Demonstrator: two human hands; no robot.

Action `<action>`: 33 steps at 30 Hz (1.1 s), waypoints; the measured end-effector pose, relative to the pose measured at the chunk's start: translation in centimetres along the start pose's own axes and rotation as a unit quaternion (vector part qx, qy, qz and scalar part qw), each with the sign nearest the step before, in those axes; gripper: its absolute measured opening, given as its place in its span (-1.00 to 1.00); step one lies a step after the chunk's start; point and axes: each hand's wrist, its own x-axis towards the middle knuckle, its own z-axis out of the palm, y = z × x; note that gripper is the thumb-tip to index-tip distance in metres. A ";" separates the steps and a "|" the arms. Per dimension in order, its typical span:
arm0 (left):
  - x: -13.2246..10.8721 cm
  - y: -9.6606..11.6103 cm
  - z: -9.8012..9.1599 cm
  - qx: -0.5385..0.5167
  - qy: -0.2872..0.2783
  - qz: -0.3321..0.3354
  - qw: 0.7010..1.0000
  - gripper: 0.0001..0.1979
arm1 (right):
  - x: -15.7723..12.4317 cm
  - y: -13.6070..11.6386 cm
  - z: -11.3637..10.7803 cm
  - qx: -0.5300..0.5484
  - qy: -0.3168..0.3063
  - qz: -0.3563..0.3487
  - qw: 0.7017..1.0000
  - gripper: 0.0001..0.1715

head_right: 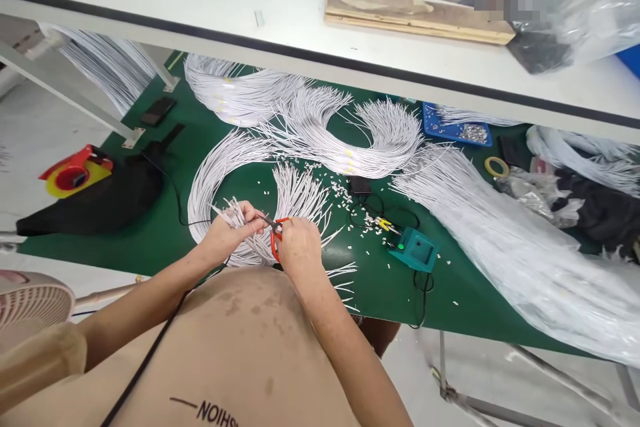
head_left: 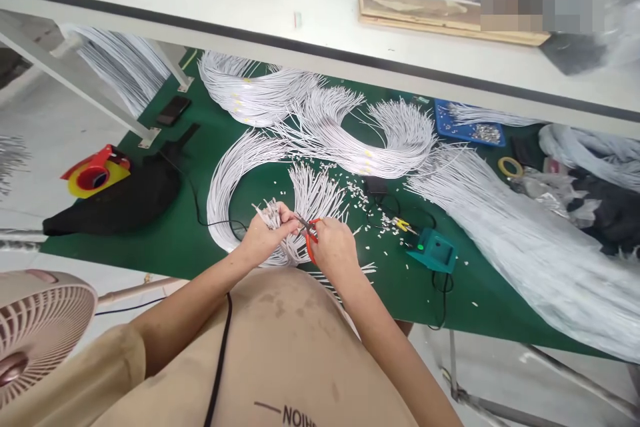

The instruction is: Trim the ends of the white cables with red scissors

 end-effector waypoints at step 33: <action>-0.2 0.2 0.1 0.050 -0.001 -0.019 0.999 -0.73 | 0.8 -0.2 -1.6 0.611 0.027 0.146 0.777 -0.75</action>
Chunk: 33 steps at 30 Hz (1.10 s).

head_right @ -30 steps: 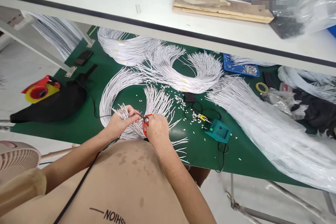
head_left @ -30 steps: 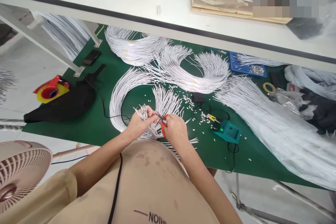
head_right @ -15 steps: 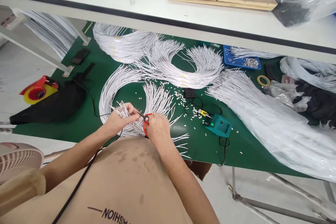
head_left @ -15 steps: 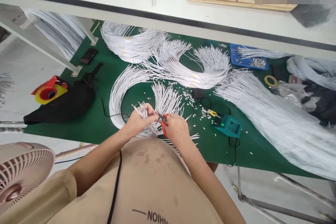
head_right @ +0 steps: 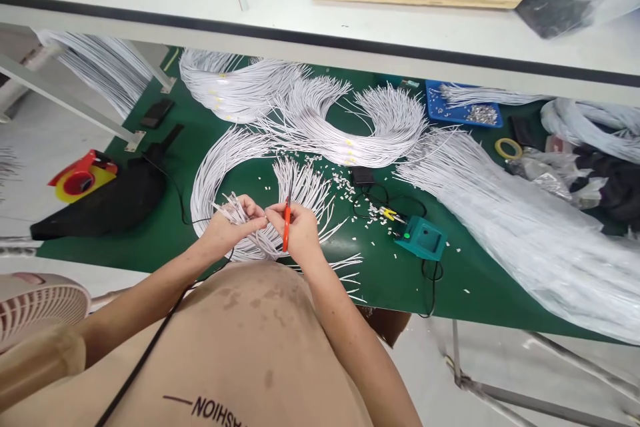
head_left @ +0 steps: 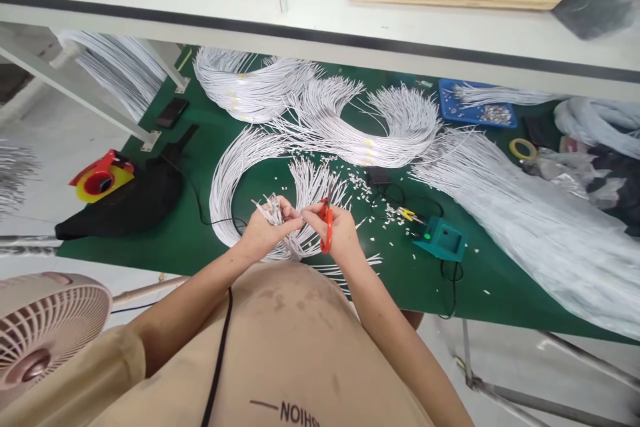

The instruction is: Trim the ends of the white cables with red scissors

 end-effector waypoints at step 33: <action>0.9 0.4 0.1 -0.076 -0.162 -0.060 0.982 -0.69 | 0.7 2.1 0.8 0.203 -0.057 0.087 0.974 -0.76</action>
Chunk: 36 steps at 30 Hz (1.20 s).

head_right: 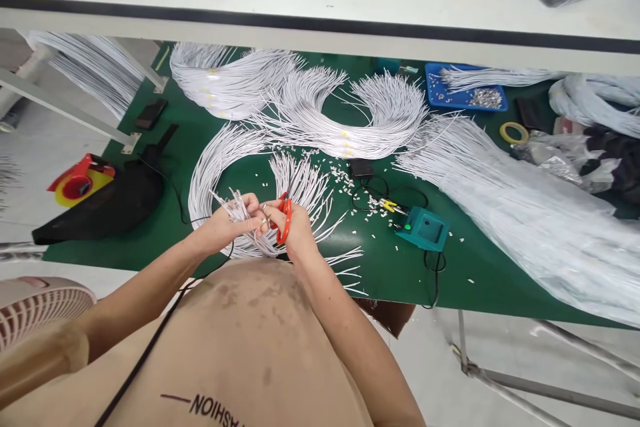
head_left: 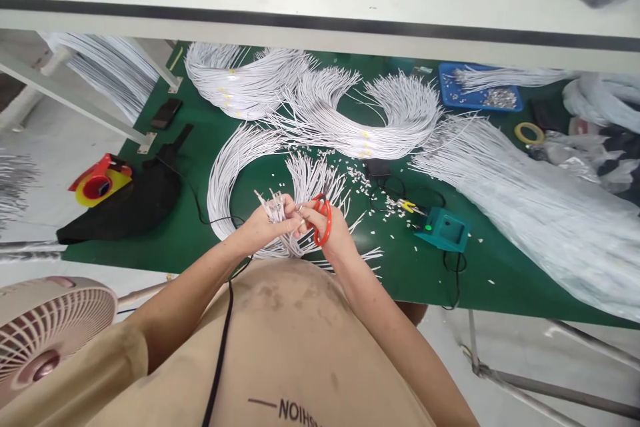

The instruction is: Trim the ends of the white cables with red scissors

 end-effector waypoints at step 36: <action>0.5 -1.1 -1.0 0.014 0.111 0.062 0.992 -0.67 | 1.2 -2.5 0.0 -0.041 0.080 -0.065 0.994 -0.79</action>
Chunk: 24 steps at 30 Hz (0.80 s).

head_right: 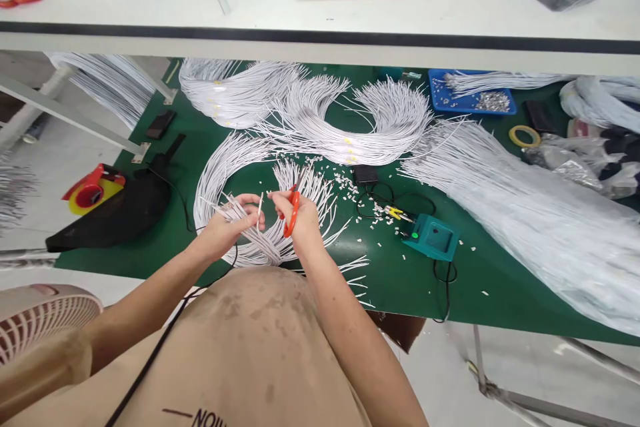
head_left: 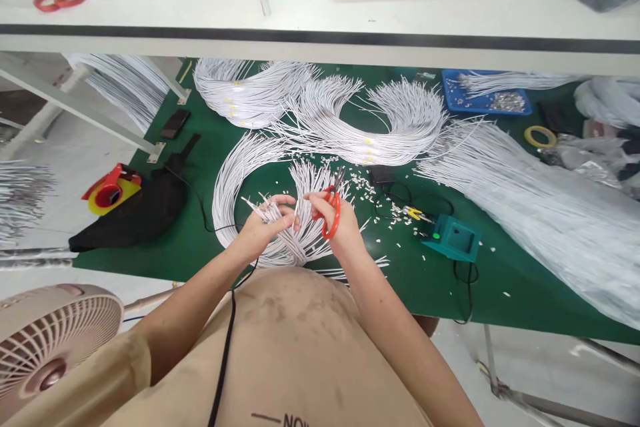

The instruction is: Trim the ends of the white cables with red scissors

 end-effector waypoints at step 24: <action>-0.2 1.2 0.3 0.087 0.084 -0.002 0.993 -0.76 | -1.0 0.5 -1.1 -0.627 -0.068 -0.149 0.761 -0.75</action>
